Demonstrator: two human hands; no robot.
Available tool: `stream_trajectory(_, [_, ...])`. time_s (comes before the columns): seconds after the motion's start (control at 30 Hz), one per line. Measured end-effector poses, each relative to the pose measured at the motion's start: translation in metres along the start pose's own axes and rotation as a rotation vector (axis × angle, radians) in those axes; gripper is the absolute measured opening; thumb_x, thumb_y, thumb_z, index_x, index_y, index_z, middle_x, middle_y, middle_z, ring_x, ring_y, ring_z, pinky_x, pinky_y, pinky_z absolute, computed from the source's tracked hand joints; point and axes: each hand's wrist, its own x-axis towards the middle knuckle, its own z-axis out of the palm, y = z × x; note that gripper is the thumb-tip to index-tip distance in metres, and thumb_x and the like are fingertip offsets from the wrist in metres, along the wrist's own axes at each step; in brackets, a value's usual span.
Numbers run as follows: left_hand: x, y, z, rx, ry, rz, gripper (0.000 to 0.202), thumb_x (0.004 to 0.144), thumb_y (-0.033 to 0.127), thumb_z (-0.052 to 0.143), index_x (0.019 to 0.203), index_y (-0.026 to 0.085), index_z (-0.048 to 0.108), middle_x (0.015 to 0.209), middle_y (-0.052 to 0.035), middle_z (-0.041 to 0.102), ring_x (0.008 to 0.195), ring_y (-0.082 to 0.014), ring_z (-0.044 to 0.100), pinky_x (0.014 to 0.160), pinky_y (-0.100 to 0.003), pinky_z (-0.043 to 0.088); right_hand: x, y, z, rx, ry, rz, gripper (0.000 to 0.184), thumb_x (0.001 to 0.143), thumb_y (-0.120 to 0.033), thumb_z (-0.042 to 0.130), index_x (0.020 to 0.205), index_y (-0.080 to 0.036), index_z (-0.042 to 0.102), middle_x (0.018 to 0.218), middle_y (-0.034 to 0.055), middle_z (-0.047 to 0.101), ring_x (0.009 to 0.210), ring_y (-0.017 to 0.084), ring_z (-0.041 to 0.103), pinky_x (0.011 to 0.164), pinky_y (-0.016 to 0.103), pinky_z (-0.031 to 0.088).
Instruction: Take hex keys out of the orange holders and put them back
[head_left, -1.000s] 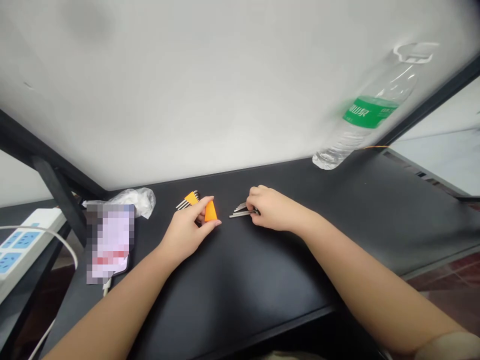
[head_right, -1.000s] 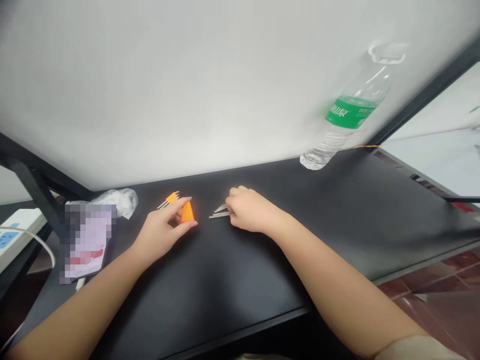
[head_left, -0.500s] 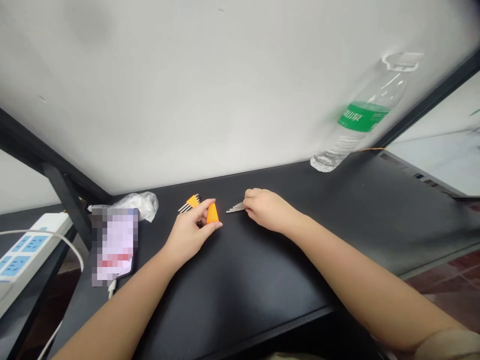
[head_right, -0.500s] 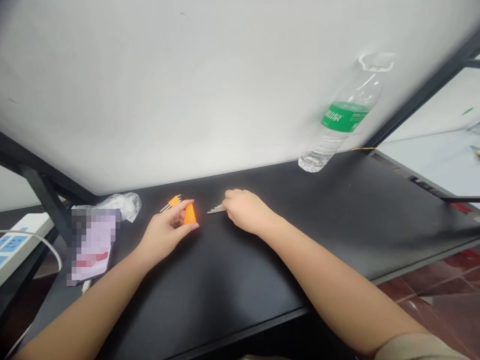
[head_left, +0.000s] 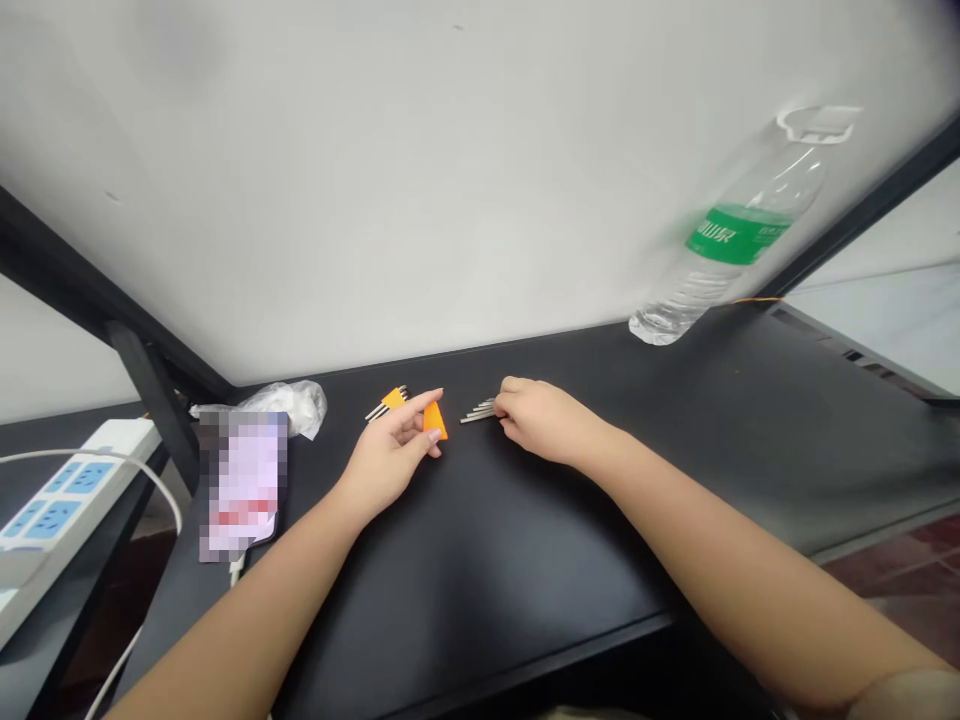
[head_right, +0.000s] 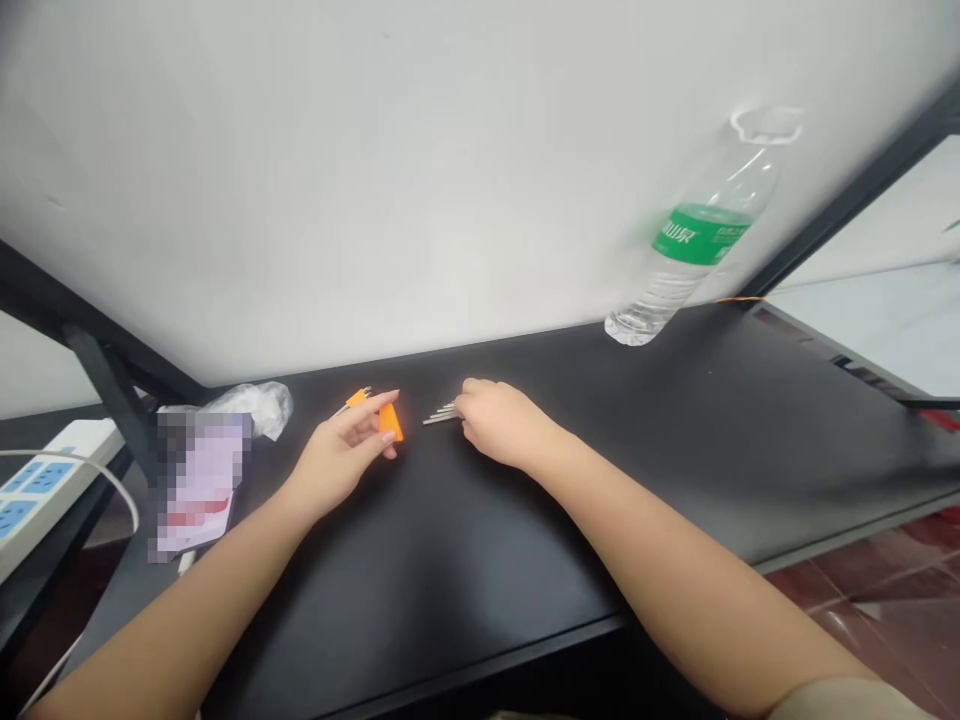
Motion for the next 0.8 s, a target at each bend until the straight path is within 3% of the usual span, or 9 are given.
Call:
stream_trajectory(0.2, [0.003,-0.006,0.001,-0.108,0.025,-0.027,0.062,0.085,0.030,0.075,0.144,0.020,0.057,0.096,-0.0023,0.069,0.083,-0.0155,0.069,0.094,-0.039,0.057,-0.001,0.001,0.001,0.051,0.017,0.010,0.018,0.096,-0.019,0.054,0.106,-0.019,0.069,0.102,0.0069,0.062,0.085,0.018,0.060,0.077,0.031,0.042])
stream_trajectory(0.33, [0.003,-0.007,0.002,-0.119,0.024,-0.032,0.066,0.081,0.026,0.078,0.143,0.020,0.056,0.109,-0.0065,0.070,0.097,-0.0180,0.069,0.098,-0.038,0.056,0.000,0.003,0.001,0.051,0.053,0.004,0.023,0.096,-0.018,0.054,0.114,-0.020,0.069,0.105,0.0069,0.061,0.088,0.019,0.060,0.080,0.031,0.042])
stream_trajectory(0.47, [0.002,-0.009,0.002,-0.073,0.015,0.008,0.061,0.083,0.024,0.076,0.141,0.023,0.056,0.115,-0.0068,0.068,0.103,-0.0179,0.068,0.099,-0.036,0.055,0.000,0.001,-0.002,0.047,0.018,0.010,0.016,0.096,-0.017,0.053,0.099,-0.019,0.069,0.100,0.0072,0.061,0.083,0.018,0.058,0.076,0.031,0.042])
stream_trajectory(0.63, [0.001,-0.011,0.002,0.079,0.045,0.058,0.055,0.085,0.025,0.073,0.138,0.024,0.058,0.116,-0.0073,0.067,0.099,-0.0187,0.069,0.091,-0.035,0.059,-0.004,-0.006,-0.005,0.110,-0.020,0.012,0.008,0.085,-0.011,0.060,0.081,-0.017,0.061,0.090,0.0066,0.063,0.079,0.018,0.057,0.068,0.030,0.039])
stream_trajectory(0.8, [0.002,-0.011,-0.002,0.410,0.094,0.189,0.053,0.087,0.029,0.070,0.140,0.025,0.061,0.112,-0.0056,0.069,0.091,-0.0190,0.069,0.088,-0.038,0.060,-0.006,-0.010,-0.011,0.404,0.098,-0.152,0.010,0.093,-0.013,0.057,0.085,-0.019,0.060,0.084,0.0016,0.062,0.077,0.015,0.056,0.072,0.027,0.042])
